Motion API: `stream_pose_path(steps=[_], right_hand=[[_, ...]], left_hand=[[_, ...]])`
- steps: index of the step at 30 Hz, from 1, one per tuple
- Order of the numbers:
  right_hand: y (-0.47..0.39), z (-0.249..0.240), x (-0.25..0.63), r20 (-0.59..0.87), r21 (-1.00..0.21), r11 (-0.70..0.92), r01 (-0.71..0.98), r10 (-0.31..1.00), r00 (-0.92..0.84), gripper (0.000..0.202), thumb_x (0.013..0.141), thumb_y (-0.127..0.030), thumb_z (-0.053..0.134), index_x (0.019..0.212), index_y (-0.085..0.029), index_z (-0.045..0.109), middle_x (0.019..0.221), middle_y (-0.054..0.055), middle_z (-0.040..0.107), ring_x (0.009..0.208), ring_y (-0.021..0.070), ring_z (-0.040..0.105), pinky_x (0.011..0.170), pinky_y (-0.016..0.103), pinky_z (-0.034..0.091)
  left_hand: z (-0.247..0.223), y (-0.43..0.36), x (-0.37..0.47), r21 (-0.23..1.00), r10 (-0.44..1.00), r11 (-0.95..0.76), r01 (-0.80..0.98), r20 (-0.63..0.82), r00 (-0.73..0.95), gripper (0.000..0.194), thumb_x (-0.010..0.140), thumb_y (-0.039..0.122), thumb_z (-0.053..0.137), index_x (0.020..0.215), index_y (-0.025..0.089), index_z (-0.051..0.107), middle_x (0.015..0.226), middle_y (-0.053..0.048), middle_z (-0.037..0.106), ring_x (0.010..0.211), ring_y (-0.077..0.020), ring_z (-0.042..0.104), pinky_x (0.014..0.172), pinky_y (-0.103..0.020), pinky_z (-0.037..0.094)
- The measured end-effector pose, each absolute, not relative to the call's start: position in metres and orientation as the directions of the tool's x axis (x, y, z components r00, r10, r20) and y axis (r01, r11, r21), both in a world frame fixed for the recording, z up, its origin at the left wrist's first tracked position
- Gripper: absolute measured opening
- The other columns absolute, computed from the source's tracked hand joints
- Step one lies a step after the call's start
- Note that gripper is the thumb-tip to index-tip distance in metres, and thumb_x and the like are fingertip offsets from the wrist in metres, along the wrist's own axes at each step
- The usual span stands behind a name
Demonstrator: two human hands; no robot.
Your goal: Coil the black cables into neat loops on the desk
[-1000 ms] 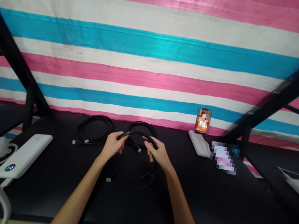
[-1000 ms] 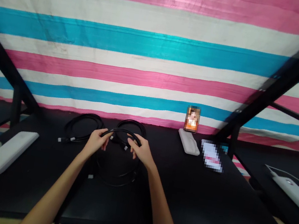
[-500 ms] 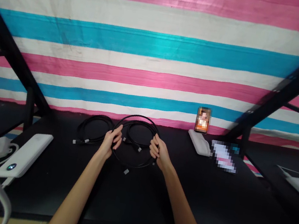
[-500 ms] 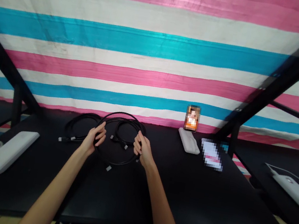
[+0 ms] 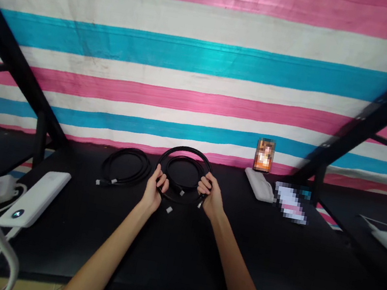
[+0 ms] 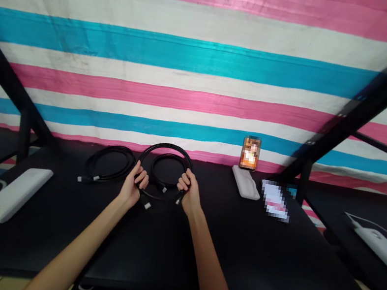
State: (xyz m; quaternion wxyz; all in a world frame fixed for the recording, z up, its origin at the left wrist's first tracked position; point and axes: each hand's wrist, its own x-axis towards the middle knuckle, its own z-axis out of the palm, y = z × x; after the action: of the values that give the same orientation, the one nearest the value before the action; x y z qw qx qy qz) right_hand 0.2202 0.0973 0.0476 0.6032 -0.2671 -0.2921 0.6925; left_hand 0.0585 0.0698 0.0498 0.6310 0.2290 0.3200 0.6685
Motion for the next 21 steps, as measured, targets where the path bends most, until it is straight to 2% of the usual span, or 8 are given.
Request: stream_pose_path(steps=[3, 5, 6, 8, 10, 13, 17, 21], right_hand=[[0.095, 0.043, 0.215, -0.091, -0.83, -0.15, -0.538, 0.987, -0.133, 0.035, 0.062, -0.026, 0.072, 0.085, -0.023, 0.046, 0.057, -0.008, 0.053, 0.05, 0.0088, 0.056, 0.043, 0.017, 0.045], [0.094, 0.039, 0.214, -0.104, -0.905, -0.166, -0.391, 0.979, -0.173, 0.041, 0.065, -0.03, 0.069, 0.097, -0.023, 0.044, 0.067, -0.003, 0.062, 0.063, 0.0156, 0.064, 0.048, 0.022, 0.05], [0.094, 0.037, 0.214, -0.112, -0.934, -0.171, -0.314, 0.974, -0.197, 0.041, 0.068, -0.032, 0.066, 0.099, -0.023, 0.043, 0.068, -0.002, 0.064, 0.063, 0.0175, 0.065, 0.046, 0.023, 0.05], [0.094, 0.033, 0.216, -0.144, -0.97, -0.183, -0.158, 0.962, -0.23, 0.038, 0.072, -0.036, 0.061, 0.1, -0.022, 0.041, 0.063, -0.001, 0.064, 0.051, 0.0175, 0.064, 0.035, 0.021, 0.044], [0.094, 0.031, 0.219, -0.182, -0.979, -0.199, -0.053, 0.957, -0.228, 0.036, 0.074, -0.038, 0.058, 0.101, -0.022, 0.041, 0.058, -0.002, 0.063, 0.035, 0.0139, 0.056, 0.025, 0.017, 0.032], [0.098, 0.029, 0.224, -0.174, -0.98, -0.188, -0.066, 0.969, -0.175, 0.036, 0.075, -0.037, 0.055, 0.105, -0.02, 0.044, 0.058, -0.003, 0.062, 0.027, 0.0087, 0.048, 0.022, 0.013, 0.017], [0.106, 0.025, 0.229, -0.102, -0.986, -0.101, -0.133, 0.995, -0.001, 0.047, 0.07, -0.041, 0.059, 0.11, -0.018, 0.048, 0.06, -0.004, 0.06, 0.027, 0.0071, 0.046, 0.022, 0.014, 0.016], [0.111, 0.019, 0.232, -0.042, -0.994, -0.028, -0.107, 0.991, 0.129, 0.05, 0.065, -0.041, 0.064, 0.106, -0.015, 0.052, 0.068, -0.001, 0.062, 0.027, 0.0052, 0.045, 0.023, 0.016, 0.021]], left_hand=[[0.045, 0.075, 0.055, 0.684, 0.979, -0.003, -0.729, -0.147, -0.143, 0.053, 0.078, 0.053, 0.054, 0.055, 0.019, 0.021, 0.044, 0.009, 0.018, 0.037, -0.0036, 0.023, 0.038, -0.018, 0.024], [0.042, 0.079, 0.052, 0.666, 0.974, -0.017, -0.746, -0.157, -0.162, 0.053, 0.078, 0.054, 0.053, 0.055, 0.019, 0.021, 0.045, 0.009, 0.019, 0.038, -0.0036, 0.024, 0.039, -0.018, 0.025], [0.04, 0.081, 0.051, 0.661, 0.973, -0.027, -0.75, -0.156, -0.173, 0.053, 0.078, 0.054, 0.053, 0.055, 0.019, 0.022, 0.045, 0.009, 0.019, 0.038, -0.0037, 0.024, 0.039, -0.018, 0.024], [0.038, 0.083, 0.05, 0.667, 0.971, -0.047, -0.743, -0.145, -0.191, 0.051, 0.077, 0.055, 0.053, 0.055, 0.019, 0.023, 0.045, 0.009, 0.02, 0.038, -0.004, 0.025, 0.039, -0.018, 0.024], [0.036, 0.083, 0.051, 0.724, 0.973, -0.046, -0.688, -0.123, -0.194, 0.05, 0.077, 0.056, 0.052, 0.054, 0.02, 0.027, 0.044, 0.009, 0.024, 0.038, -0.0051, 0.029, 0.04, -0.019, 0.024], [0.032, 0.081, 0.053, 0.891, 0.977, -0.071, -0.449, -0.029, -0.212, 0.044, 0.078, 0.054, 0.051, 0.055, 0.019, 0.037, 0.047, 0.005, 0.04, 0.045, -0.0077, 0.041, 0.046, -0.021, 0.032], [0.019, 0.082, 0.054, 0.984, 0.954, -0.13, -0.124, 0.09, -0.286, 0.027, 0.074, 0.042, 0.06, 0.076, 0.018, 0.051, 0.06, 0.003, 0.054, 0.054, -0.0098, 0.049, 0.054, -0.021, 0.037], [0.007, 0.085, 0.053, 0.995, 0.966, 0.002, -0.103, -0.029, -0.258, 0.037, 0.067, 0.035, 0.068, 0.095, 0.019, 0.05, 0.067, 0.003, 0.057, 0.047, -0.0091, 0.047, 0.047, -0.022, 0.033]])
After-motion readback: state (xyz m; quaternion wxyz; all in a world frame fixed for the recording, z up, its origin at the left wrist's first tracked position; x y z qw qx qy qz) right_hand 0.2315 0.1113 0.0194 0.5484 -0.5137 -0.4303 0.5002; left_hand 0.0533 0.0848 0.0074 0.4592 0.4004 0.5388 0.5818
